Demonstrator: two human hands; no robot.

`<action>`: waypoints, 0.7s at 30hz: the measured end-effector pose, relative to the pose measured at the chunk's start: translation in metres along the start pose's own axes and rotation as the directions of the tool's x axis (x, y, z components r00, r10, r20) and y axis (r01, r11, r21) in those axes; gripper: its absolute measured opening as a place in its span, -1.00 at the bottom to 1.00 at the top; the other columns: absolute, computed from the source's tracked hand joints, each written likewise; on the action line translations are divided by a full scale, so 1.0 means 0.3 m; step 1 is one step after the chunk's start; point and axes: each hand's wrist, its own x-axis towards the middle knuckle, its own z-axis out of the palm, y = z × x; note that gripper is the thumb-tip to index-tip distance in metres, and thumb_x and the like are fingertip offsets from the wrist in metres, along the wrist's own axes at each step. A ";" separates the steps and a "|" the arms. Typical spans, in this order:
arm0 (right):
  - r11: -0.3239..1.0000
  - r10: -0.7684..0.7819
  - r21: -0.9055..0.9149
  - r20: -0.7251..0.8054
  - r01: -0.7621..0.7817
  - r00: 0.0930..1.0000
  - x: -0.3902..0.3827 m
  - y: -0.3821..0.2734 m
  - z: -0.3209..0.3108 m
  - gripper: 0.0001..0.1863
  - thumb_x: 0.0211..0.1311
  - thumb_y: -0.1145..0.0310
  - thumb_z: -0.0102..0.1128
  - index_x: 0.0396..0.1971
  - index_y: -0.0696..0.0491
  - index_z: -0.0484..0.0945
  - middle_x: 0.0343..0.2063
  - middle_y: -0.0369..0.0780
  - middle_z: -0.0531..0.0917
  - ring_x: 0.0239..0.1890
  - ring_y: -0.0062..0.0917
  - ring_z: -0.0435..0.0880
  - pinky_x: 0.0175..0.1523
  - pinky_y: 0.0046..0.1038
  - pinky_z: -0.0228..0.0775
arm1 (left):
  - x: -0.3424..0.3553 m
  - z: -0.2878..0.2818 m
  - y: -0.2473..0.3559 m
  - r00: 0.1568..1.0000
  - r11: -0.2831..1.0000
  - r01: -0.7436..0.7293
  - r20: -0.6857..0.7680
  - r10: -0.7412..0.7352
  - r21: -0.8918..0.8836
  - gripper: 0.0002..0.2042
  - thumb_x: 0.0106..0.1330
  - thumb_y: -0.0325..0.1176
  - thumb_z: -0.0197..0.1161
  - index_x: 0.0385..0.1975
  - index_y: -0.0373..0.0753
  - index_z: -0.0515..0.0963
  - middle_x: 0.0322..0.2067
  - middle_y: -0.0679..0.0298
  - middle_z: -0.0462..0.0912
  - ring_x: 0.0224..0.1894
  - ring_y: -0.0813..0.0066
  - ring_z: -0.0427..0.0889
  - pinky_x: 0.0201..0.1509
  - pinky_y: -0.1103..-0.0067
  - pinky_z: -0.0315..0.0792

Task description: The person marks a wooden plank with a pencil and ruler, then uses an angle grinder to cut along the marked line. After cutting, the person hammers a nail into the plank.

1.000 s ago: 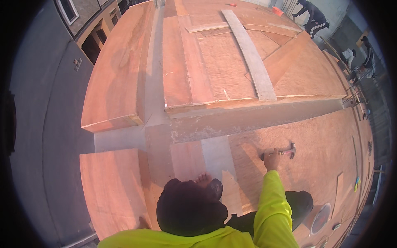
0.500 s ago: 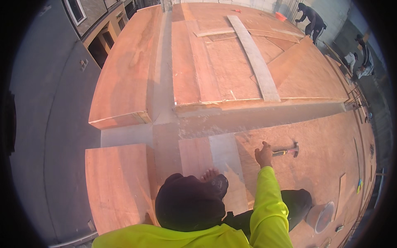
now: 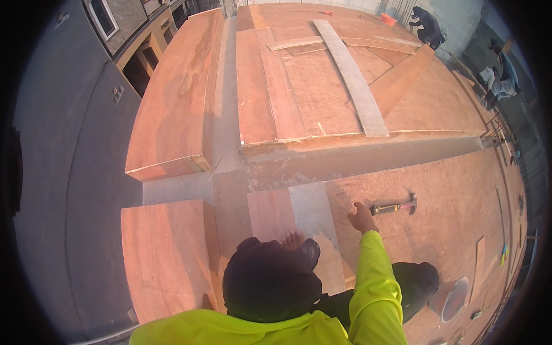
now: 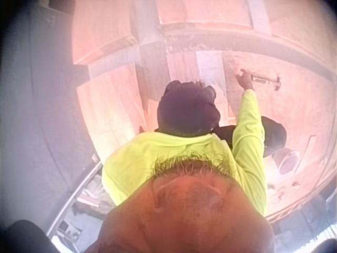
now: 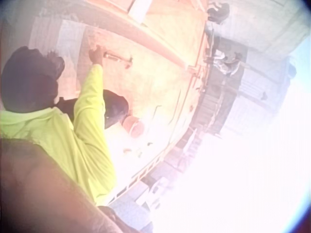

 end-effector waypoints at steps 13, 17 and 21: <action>0.974 -0.187 -0.109 0.118 0.200 0.975 0.053 0.043 -0.167 -0.36 0.17 0.30 0.29 0.25 0.24 0.42 0.16 0.16 0.55 0.25 0.02 0.50 0.34 -0.15 0.35 | -0.003 -0.014 -0.087 0.997 0.999 0.050 0.057 -0.051 0.022 0.38 -0.08 0.55 0.26 0.56 -0.22 -0.32 0.48 -0.43 -0.44 0.55 -0.37 -0.45 0.50 -0.18 -0.27; 0.940 -0.326 -0.086 0.058 0.330 0.943 0.186 0.023 -0.174 -0.38 0.19 0.31 0.28 0.24 0.24 0.43 0.17 0.17 0.53 0.26 0.03 0.48 0.36 -0.14 0.33 | -0.019 -0.110 -0.096 0.992 0.998 0.056 0.116 -0.053 -0.016 0.38 -0.08 0.51 0.30 0.56 -0.22 -0.35 0.47 -0.44 -0.47 0.54 -0.40 -0.49 0.49 -0.18 -0.29; 0.928 -0.369 -0.079 -0.058 0.364 0.928 0.324 0.151 -0.100 -0.42 0.25 0.32 0.24 0.24 0.25 0.42 0.14 0.17 0.54 0.24 0.04 0.50 0.36 -0.12 0.32 | -0.134 -0.139 -0.056 0.994 0.999 -0.026 0.101 0.029 -0.024 0.27 0.02 0.46 0.26 0.58 -0.08 -0.33 0.51 -0.30 -0.49 0.56 -0.33 -0.49 0.48 -0.22 -0.27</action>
